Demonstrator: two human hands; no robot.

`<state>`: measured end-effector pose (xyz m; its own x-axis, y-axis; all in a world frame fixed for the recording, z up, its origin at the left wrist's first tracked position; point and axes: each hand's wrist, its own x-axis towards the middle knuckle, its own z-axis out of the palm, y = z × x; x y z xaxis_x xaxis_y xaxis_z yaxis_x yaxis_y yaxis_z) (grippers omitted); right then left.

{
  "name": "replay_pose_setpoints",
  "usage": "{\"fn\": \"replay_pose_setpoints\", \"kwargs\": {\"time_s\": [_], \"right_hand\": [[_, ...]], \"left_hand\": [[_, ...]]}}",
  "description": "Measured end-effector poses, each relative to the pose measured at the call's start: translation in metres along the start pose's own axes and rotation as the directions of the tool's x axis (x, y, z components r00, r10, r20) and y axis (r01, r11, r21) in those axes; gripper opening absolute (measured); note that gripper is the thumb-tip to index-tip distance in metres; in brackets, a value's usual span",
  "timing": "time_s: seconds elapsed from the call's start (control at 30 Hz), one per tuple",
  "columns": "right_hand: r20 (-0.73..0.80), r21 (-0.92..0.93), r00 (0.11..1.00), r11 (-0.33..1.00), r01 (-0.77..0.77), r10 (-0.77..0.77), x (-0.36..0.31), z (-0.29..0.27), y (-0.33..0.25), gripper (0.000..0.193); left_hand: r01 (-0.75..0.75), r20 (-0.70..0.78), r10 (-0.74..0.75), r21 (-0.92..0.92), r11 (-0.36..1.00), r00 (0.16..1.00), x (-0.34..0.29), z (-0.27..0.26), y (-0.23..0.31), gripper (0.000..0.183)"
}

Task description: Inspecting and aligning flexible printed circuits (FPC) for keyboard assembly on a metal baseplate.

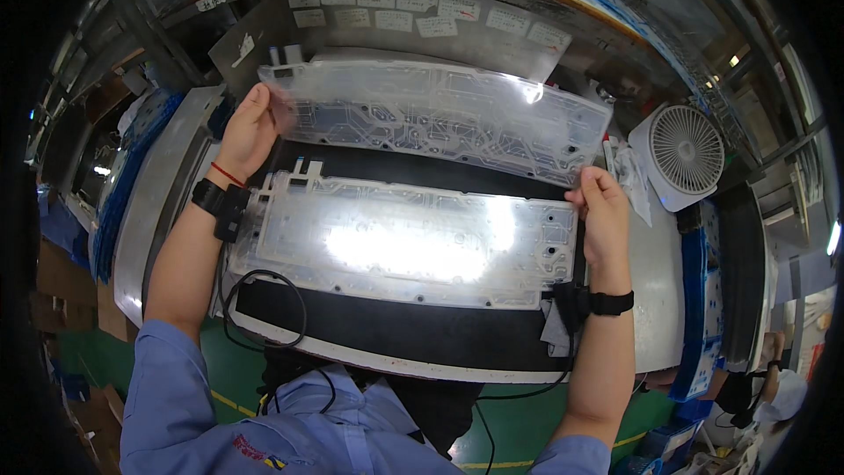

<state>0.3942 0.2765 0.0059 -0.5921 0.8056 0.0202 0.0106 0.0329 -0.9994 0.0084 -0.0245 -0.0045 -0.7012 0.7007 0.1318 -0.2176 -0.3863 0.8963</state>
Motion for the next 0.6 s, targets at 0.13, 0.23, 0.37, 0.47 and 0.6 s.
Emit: {"fn": "replay_pose_setpoints", "kwargs": {"time_s": [0.13, 0.23, 0.37, 0.47, 0.6], "right_hand": [[-0.047, 0.171, 0.997, 0.984, -0.057, 0.066, -0.006, 0.014, -0.014, 0.021], [0.043, 0.171, 0.997, 0.982, -0.076, 0.069, -0.003, 0.004, -0.011, 0.02], [0.075, -0.085, 0.997, 0.996, 0.003, 0.004, 0.002, -0.003, 0.003, 0.012], [0.064, -0.136, 0.995, 0.987, 0.085, -0.077, -0.004, 0.011, -0.002, 0.016], [0.075, -0.126, 0.991, 0.984, 0.122, -0.113, 0.001, 0.001, 0.004, 0.019]], "left_hand": [[0.016, 0.063, -0.006, -0.155, 0.988, 0.998, -0.002, 0.001, 0.004, 0.037], [0.064, 0.15, -0.04, -0.162, 0.985, 0.988, 0.0, -0.006, 0.007, 0.041], [0.101, 0.132, -0.087, -0.099, 0.99, 0.987, 0.001, -0.007, 0.006, 0.042], [0.107, 0.103, -0.099, -0.075, 0.991, 0.99, 0.001, -0.008, 0.005, 0.04], [0.091, -0.048, -0.089, 0.045, 0.995, 0.995, 0.002, -0.009, 0.001, 0.036]]}}
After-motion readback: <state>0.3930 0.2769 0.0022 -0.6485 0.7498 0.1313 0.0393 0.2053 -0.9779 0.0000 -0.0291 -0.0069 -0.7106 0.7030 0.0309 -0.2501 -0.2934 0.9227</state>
